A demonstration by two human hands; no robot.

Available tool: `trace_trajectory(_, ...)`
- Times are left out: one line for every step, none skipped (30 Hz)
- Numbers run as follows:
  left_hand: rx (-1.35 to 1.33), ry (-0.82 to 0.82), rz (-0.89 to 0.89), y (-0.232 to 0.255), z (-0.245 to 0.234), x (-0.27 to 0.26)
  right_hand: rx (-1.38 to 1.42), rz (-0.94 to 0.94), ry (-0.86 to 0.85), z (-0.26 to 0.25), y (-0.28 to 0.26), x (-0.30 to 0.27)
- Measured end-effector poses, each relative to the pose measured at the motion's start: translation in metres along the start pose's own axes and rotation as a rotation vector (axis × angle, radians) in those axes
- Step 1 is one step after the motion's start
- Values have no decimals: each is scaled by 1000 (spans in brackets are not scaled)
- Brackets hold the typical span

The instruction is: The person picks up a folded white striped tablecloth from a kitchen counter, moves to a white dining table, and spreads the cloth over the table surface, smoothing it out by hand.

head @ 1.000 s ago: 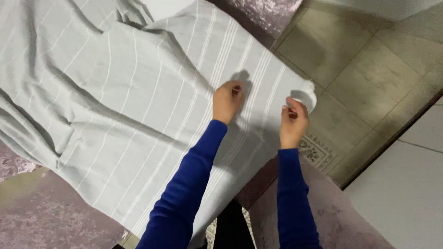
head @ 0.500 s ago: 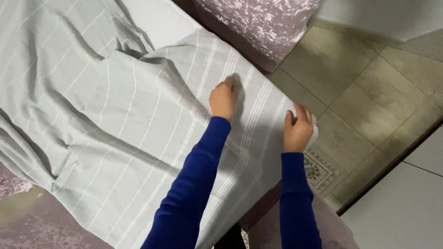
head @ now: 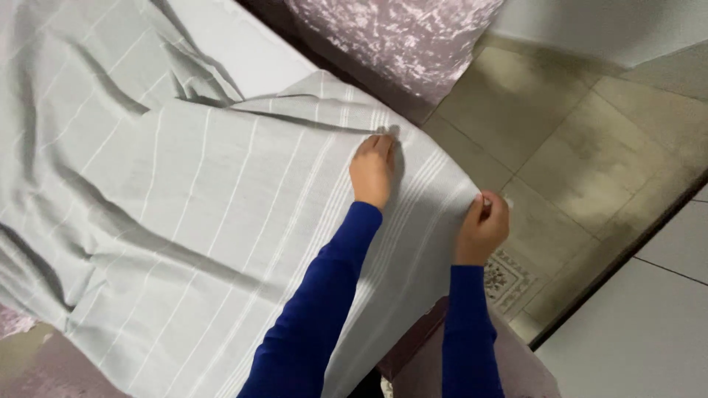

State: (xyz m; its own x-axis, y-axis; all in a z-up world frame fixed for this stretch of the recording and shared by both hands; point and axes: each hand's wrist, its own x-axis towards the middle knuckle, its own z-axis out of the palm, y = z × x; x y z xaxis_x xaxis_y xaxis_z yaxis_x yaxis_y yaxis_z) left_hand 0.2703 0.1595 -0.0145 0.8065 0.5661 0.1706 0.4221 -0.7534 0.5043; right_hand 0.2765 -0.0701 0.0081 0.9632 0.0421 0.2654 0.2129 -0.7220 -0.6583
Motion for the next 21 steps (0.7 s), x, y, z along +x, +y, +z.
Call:
trace_trajectory(-15, 18, 24, 9, 0, 1, 8, 49, 14, -6, 0, 0)
trace_trajectory(-31, 36, 48, 18, -1, 2, 15, 98, 28, -13, -1, 0)
trace_trajectory(-36, 38, 50, 28, -1, 3, 13, 94, 32, -20, -2, 2)
trace_trajectory(-54, 22, 52, 37, -2, 4, -10, 115, 55, -28, -2, 5)
trace_trajectory(-71, 5, 57, 47, -2, 6, -32, 138, 80, -34, -2, 7)
trace_trajectory(-76, 8, 61, 56, 0, 5, -34, 135, 86, -38, 7, 6)
trace_trajectory(-109, -27, 106, 64, 3, 4, -65, 181, 130, -41, 16, 4)
trace_trajectory(-141, -61, 150, 72, 4, 2, -95, 226, 175, -43, 25, 1)
trace_trajectory(-141, -60, 150, 75, 8, -1, -95, 226, 175, -48, 25, 0)
trace_trajectory(-163, -116, 180, 78, 11, -4, -98, 288, 185, -52, 26, -1)
trace_trajectory(-187, -171, 211, 82, 15, -7, -102, 351, 196, -56, 26, -2)
trace_trajectory(-188, -171, 212, 78, 21, -9, -103, 350, 197, -54, 31, -5)
trace_trajectory(-173, -196, 229, 76, 28, -11, -104, 357, 186, -53, 37, -8)
trace_trajectory(-158, -221, 245, 73, 34, -13, -105, 365, 174, -52, 42, -11)
trace_trajectory(-158, -220, 244, 72, 31, -11, -105, 363, 173, -51, 38, -10)
trace_trajectory(-144, -243, 239, 71, 28, -9, -105, 362, 155, -50, 34, -8)
trace_trajectory(-128, -268, 234, 69, 24, -7, -104, 362, 135, -47, 29, -7)
trace_trajectory(-126, -267, 232, 68, 9, 0, -102, 362, 133, -44, 21, -5)
trace_trajectory(-157, -257, 207, 66, -6, 8, -71, 342, 118, -39, 13, 0)
trace_trajectory(-188, -247, 182, 64, -22, 16, -39, 322, 102, -34, 4, 4)
trace_trajectory(-183, -240, 178, 57, -33, 26, -33, 317, 99, -24, -7, 10)
